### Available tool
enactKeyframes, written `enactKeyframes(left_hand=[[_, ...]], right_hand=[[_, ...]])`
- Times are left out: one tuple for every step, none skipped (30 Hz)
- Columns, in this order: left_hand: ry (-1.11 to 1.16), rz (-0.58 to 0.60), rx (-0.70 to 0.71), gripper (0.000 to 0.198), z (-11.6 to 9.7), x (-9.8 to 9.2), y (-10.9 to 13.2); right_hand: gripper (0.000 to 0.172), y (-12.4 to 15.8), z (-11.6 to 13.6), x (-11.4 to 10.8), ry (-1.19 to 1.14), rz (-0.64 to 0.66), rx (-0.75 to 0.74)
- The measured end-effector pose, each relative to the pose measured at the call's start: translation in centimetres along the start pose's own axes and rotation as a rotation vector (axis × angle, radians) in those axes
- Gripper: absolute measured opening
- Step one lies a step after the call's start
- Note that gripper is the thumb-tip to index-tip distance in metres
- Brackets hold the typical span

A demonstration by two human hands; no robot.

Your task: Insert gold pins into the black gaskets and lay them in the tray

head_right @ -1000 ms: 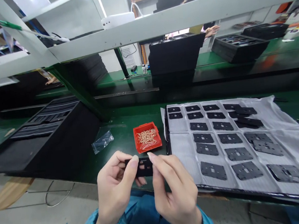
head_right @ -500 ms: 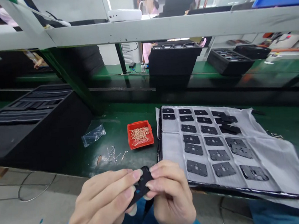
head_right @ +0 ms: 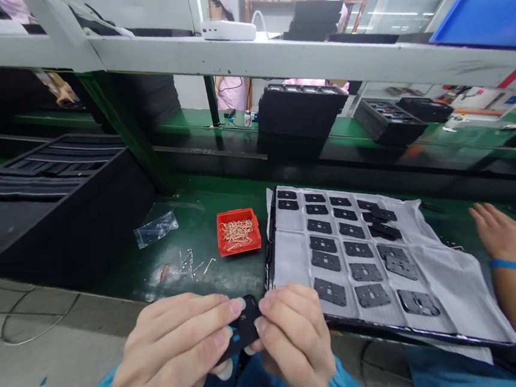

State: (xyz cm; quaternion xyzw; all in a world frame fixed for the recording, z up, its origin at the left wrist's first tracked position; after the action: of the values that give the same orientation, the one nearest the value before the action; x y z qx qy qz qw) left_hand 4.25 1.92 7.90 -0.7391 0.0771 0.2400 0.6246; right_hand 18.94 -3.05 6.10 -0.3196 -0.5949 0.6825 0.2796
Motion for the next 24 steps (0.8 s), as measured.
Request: enactKeyframes(left_hand=[[0.012, 0.010, 0.002, 0.019, 0.0, 0.0, -0.1], [0.024, 0.034, 0.001, 0.016, 0.0, 0.0, -0.2], [0.032, 0.064, -0.010, 0.013, 0.1, 0.2, -0.3], [0.036, 0.089, -0.029, 0.010, 0.2, 0.2, -0.4], [0.037, 0.107, -0.049, 0.008, 0.3, 0.3, -0.4], [0.037, 0.118, -0.066, 0.006, 0.4, 0.3, -0.5], [0.035, 0.112, -0.073, 0.005, 0.5, 0.3, -0.5], [0.038, 0.093, -0.069, 0.005, 0.4, 0.1, -0.5], [0.049, 0.081, -0.062, 0.005, 0.3, 0.1, -0.5], [0.062, 0.072, -0.057, 0.005, 0.3, 0.1, -0.5], [0.076, 0.070, -0.052, 0.004, 0.2, 0.1, -0.5], [0.085, 0.074, -0.053, 0.005, 0.2, 0.2, -0.4], [0.087, 0.078, -0.056, 0.005, 0.3, 0.3, -0.4], [0.085, 0.084, -0.059, 0.006, 0.3, 0.4, -0.4], [0.079, 0.081, -0.062, 0.006, 0.3, 0.4, -0.3], [0.075, 0.076, -0.066, 0.006, 0.3, 0.4, -0.3], [0.073, 0.063, -0.069, 0.005, 0.3, 0.2, -0.3], [0.072, 0.049, -0.069, 0.005, 0.3, 0.0, -0.3], [0.070, 0.047, -0.065, 0.004, 0.2, -0.1, -0.3], [0.062, 0.053, -0.061, 0.004, 0.0, -0.2, -0.3], [0.050, 0.062, -0.056, 0.004, -0.2, -0.3, -0.3], [0.039, 0.071, -0.052, 0.005, -0.3, -0.3, -0.3], [0.029, 0.079, -0.052, 0.005, -0.5, -0.3, -0.3], [0.020, 0.074, -0.059, 0.004, -0.6, -0.5, -0.2]], right_hand=[[0.021, 0.0, 0.1, 0.1, -0.015, 0.023, -0.040], [0.022, 0.0, 0.2, 0.1, -0.036, 0.043, -0.074], [0.023, -0.1, 0.2, 0.1, -0.056, 0.060, -0.096], [0.022, -0.2, 0.1, 0.1, -0.073, 0.071, -0.113], [0.021, -0.2, 0.0, 0.0, -0.087, 0.080, -0.123], [0.019, -0.3, -0.1, 0.1, -0.098, 0.096, -0.127], [0.018, -0.3, -0.2, 0.1, -0.106, 0.110, -0.131], [0.017, -0.3, -0.2, 0.2, -0.114, 0.124, -0.140], [0.018, -0.2, -0.1, 0.2, -0.120, 0.134, -0.148], [0.020, -0.2, -0.1, 0.2, -0.126, 0.139, -0.156], [0.022, -0.1, -0.1, 0.0, -0.130, 0.134, -0.157], [0.023, 0.0, -0.1, 0.0, -0.135, 0.134, -0.156], [0.024, 0.1, -0.1, 0.0, -0.142, 0.137, -0.153], [0.023, 0.2, -0.1, 0.0, -0.151, 0.143, -0.150], [0.023, 0.2, -0.1, 0.1, -0.159, 0.150, -0.146], [0.022, 0.2, 0.0, 0.2, -0.167, 0.148, -0.149], [0.021, 0.1, 0.1, 0.3, -0.174, 0.141, -0.155], [0.021, 0.0, 0.3, 0.3, -0.178, 0.127, -0.165], [0.022, -0.1, 0.4, 0.2, -0.177, 0.100, -0.170], [0.024, -0.3, 0.5, 0.1, -0.167, 0.069, -0.168], [0.027, -0.5, 0.7, -0.2, -0.152, 0.031, -0.165], [0.030, -0.5, 1.0, -0.5, -0.146, -0.004, -0.175], [0.031, -0.6, 1.0, -0.4, -0.146, 0.004, -0.138], [0.030, -0.6, 0.9, -0.3, -0.152, 0.012, -0.097]])
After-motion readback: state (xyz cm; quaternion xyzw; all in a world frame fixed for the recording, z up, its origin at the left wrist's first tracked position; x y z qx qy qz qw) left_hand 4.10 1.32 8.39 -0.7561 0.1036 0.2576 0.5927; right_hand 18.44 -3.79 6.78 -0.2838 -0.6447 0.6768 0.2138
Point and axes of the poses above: each hand's wrist, its own y-axis away from the middle knuckle, its own x-axis out of the palm, z = x × y, the point moved 9 cm from there along -y, towards the middle knuckle, and after that the axes turned 8 degrees about -y, right-handed, at the moved point
